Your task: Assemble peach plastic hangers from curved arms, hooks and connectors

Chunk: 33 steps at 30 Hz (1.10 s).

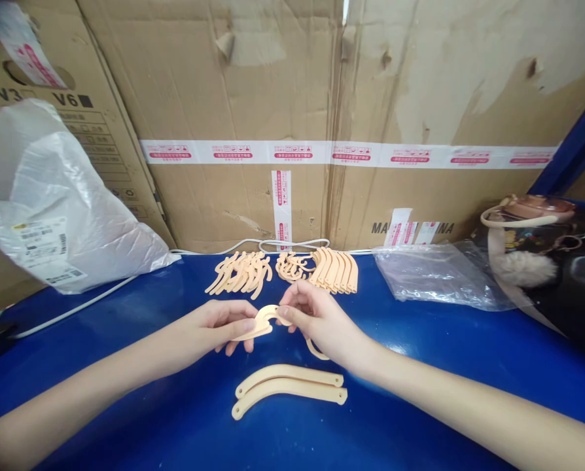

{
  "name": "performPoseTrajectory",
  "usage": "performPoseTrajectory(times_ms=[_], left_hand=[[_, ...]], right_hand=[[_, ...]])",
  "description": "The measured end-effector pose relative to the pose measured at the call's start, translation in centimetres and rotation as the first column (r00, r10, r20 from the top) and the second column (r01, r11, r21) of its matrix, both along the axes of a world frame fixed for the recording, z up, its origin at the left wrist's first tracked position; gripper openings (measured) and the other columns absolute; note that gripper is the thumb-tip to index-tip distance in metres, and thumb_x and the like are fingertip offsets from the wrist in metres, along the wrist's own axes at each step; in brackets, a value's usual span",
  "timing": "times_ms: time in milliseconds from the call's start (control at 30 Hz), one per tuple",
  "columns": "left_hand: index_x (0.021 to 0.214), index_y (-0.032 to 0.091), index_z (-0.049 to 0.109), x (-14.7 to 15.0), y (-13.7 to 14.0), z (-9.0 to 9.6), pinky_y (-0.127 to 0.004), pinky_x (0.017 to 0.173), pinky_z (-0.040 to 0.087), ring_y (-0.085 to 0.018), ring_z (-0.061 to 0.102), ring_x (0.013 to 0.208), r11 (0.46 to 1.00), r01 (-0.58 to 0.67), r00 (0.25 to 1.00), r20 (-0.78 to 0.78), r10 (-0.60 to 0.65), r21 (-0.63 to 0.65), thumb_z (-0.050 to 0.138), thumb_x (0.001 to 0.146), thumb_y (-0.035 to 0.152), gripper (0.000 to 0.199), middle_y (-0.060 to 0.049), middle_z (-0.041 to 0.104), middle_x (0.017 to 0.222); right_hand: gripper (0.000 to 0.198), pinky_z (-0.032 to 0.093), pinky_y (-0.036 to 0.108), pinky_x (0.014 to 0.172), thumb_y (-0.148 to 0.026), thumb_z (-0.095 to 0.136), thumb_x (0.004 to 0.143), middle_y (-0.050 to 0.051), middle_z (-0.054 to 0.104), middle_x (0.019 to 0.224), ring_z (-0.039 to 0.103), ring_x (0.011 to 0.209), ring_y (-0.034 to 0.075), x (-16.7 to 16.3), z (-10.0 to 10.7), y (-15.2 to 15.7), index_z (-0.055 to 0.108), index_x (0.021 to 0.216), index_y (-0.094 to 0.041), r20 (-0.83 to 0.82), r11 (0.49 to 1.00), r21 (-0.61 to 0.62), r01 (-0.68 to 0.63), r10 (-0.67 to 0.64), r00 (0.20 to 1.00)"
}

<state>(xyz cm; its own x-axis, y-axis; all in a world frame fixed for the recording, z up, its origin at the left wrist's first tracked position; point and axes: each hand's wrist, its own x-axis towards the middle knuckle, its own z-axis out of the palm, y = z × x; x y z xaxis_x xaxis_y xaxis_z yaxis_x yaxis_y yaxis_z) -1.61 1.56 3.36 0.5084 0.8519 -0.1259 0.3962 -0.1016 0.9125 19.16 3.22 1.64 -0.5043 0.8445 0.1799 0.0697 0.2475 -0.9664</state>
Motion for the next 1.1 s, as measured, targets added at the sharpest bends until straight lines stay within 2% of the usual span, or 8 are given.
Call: performPoseTrajectory(times_ms=[133,233,433,633,733,833,967,1100], left_hand=[[0.085,0.014,0.062,-0.4,0.0,-1.3,-0.024,0.061,0.041,-0.014,0.057,0.065,0.997,-0.072,0.997,-0.018,0.072,0.016,0.057,0.081,0.040,0.027,-0.001,0.065,0.070],[0.085,0.017,0.063,-0.2,-0.4,-1.9,-0.026,0.067,0.044,-0.015,0.062,0.072,0.992,-0.111,0.993,-0.039,0.113,0.061,0.060,0.081,0.037,0.021,-0.001,0.068,0.079],[0.092,0.023,0.064,-0.2,-1.2,-2.6,-0.029,0.079,0.048,-0.017,0.063,0.088,0.943,-0.099,0.984,-0.109,0.140,0.319,0.057,0.087,0.033,0.013,0.000,0.067,0.092],[0.098,0.024,0.060,-0.5,-1.3,-2.7,-0.033,0.078,0.045,-0.019,0.059,0.086,0.843,-0.019,0.919,-0.322,0.226,0.538,0.061,0.085,0.025,0.012,0.001,0.063,0.090],[0.089,0.023,0.058,-0.7,-1.5,-2.3,-0.029,0.073,0.043,-0.017,0.058,0.082,0.808,0.056,0.883,-0.407,0.234,0.587,0.056,0.090,0.025,0.003,0.002,0.062,0.086],[0.083,0.022,0.058,-0.7,-1.7,-1.9,-0.028,0.069,0.040,-0.017,0.059,0.080,0.764,0.144,0.840,-0.486,0.242,0.629,0.054,0.092,0.026,0.010,0.002,0.064,0.084],[0.082,0.021,0.061,-0.6,-1.8,-1.9,-0.030,0.067,0.038,-0.018,0.058,0.074,0.659,0.266,0.778,-0.561,0.284,0.703,0.052,0.094,0.026,0.016,0.001,0.066,0.083],[0.085,0.020,0.064,-0.6,-1.9,-2.1,-0.031,0.067,0.038,-0.018,0.060,0.075,0.581,0.345,0.750,-0.589,0.302,0.737,0.048,0.096,0.025,0.021,-0.001,0.068,0.085]], right_hand=[[0.022,0.046,0.029,0.069,-0.034,0.056,0.089,-0.001,0.061,0.076,0.057,0.071,0.012,0.0,-1.1,0.1,0.053,0.104,-0.019,0.107,0.996,0.083,-0.020,0.011,0.994],[0.018,0.046,0.029,0.069,-0.029,0.056,0.089,0.002,0.065,0.083,0.059,0.075,0.014,0.1,-1.0,0.1,0.060,0.102,-0.017,0.221,0.993,0.114,-0.012,-0.014,0.975],[0.014,0.048,0.029,0.069,-0.027,0.056,0.090,0.003,0.069,0.090,0.061,0.078,0.015,0.1,-0.5,0.0,0.063,0.098,-0.018,0.282,0.982,0.189,0.011,-0.065,0.957],[0.013,0.045,0.026,0.065,-0.027,0.053,0.092,0.002,0.068,0.084,0.061,0.074,0.013,0.3,-0.9,0.1,0.061,0.095,-0.018,0.327,0.951,0.309,0.019,-0.125,0.937],[0.007,0.044,0.025,0.064,-0.022,0.055,0.091,0.001,0.067,0.085,0.061,0.074,0.013,0.4,-0.7,0.0,0.060,0.094,-0.019,0.397,0.914,0.405,-0.017,-0.160,0.904],[0.009,0.045,0.025,0.067,-0.016,0.058,0.087,0.001,0.066,0.088,0.060,0.077,0.014,0.5,-0.6,-0.2,0.059,0.095,-0.019,0.449,0.882,0.468,-0.050,-0.189,0.873],[0.013,0.045,0.029,0.074,-0.016,0.061,0.085,0.002,0.067,0.091,0.059,0.083,0.017,0.6,-0.6,-0.3,0.060,0.097,-0.020,0.522,0.838,0.540,-0.084,-0.255,0.814],[0.010,0.045,0.030,0.070,-0.019,0.065,0.082,0.003,0.065,0.089,0.058,0.079,0.018,0.7,-0.5,-0.1,0.061,0.092,-0.019,0.585,0.808,0.574,-0.130,-0.294,0.756]])
